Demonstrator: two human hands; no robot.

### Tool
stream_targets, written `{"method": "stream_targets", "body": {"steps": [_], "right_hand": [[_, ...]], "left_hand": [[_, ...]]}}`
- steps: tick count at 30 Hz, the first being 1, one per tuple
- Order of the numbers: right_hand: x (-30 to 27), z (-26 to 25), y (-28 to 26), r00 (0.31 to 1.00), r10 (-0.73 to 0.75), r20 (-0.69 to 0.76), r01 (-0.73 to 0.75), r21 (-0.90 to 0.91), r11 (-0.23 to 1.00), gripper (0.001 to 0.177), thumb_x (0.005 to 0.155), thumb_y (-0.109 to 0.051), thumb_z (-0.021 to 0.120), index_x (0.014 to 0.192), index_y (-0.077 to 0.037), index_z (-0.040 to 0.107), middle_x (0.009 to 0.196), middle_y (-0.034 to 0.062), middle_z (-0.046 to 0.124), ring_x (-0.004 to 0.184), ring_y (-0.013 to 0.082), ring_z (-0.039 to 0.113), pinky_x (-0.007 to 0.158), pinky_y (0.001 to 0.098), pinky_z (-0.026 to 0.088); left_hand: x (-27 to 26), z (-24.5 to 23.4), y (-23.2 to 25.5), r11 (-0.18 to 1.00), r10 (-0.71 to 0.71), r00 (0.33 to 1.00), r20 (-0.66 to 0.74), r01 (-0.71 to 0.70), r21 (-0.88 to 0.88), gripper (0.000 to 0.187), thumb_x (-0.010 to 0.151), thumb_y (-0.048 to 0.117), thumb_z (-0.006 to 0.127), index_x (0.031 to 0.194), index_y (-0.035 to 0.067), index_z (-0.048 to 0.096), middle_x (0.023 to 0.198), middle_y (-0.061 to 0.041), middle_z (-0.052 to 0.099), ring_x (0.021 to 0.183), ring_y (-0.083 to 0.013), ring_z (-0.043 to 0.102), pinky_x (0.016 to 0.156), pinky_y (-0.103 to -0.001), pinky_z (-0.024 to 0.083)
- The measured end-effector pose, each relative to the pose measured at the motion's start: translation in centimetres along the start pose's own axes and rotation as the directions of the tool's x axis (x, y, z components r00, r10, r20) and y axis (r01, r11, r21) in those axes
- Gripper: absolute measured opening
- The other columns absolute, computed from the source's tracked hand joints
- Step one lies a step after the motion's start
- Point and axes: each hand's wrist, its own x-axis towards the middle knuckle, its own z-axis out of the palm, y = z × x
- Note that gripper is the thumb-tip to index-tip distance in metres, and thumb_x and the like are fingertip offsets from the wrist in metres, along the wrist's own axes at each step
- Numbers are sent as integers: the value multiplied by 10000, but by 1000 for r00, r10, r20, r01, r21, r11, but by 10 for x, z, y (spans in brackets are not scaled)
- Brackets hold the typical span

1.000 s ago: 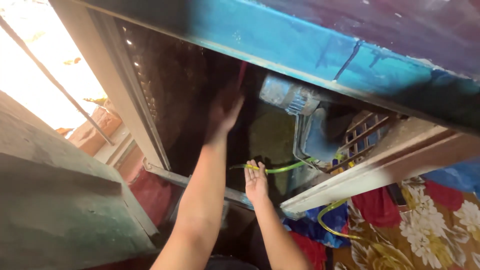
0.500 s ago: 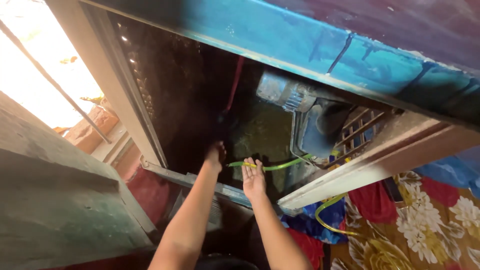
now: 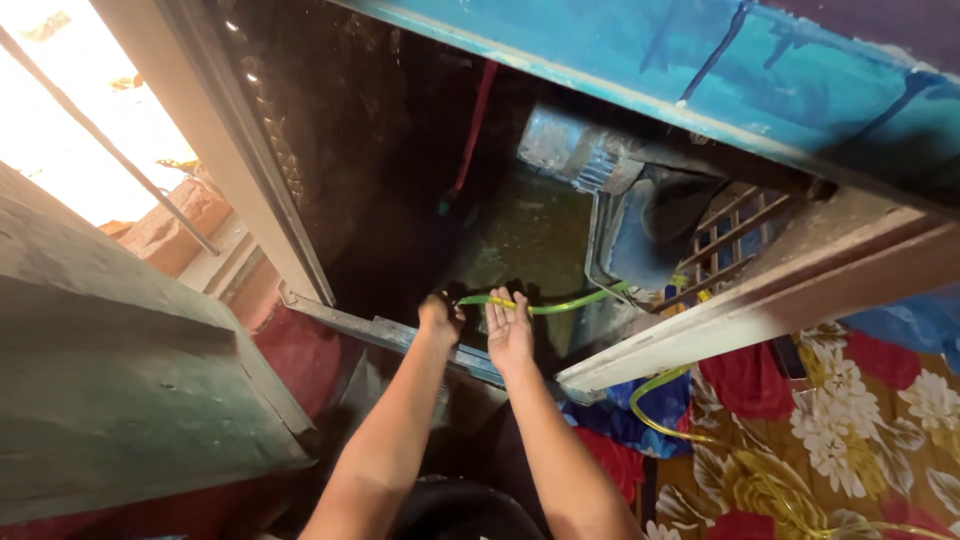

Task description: Repairing or cleaning an evaporative air cooler by manipulating the submersible pump and water lines.

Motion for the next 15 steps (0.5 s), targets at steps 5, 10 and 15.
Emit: {"method": "stream_targets", "body": {"steps": [5,10,15], "right_hand": [[1,2,0,1000,-7,1,7,6,1000,505,998,-402,584,1386,-98,472,1479,156,555,1377,306,535,1131,426,479],[-2,4,-1,1000,-8,-10,8,2,1000,501,1002,-403,580,1385,-95,479,1482,154,553,1377,304,536,1138,424,479],[3,-6,1,1000,-21,4,21,-5,1000,507,1005,-405,584,1384,-91,464,1487,160,544,1386,305,530,1155,422,467]], "left_hand": [[3,-1,3,998,-67,998,-8,67,-21,218,999,192,397,816,185,516,657,-8,477,544,-153,453,462,-270,357],[56,-18,-8,989,-14,1000,20,11,147,157,1012,230,496,918,148,592,712,-47,515,583,-208,487,475,-333,388],[-16,39,37,-29,418,887,195,-201,979,647,988,473,543,1541,152,445,1506,-205,508,1391,-422,476,1146,-532,376]]}}
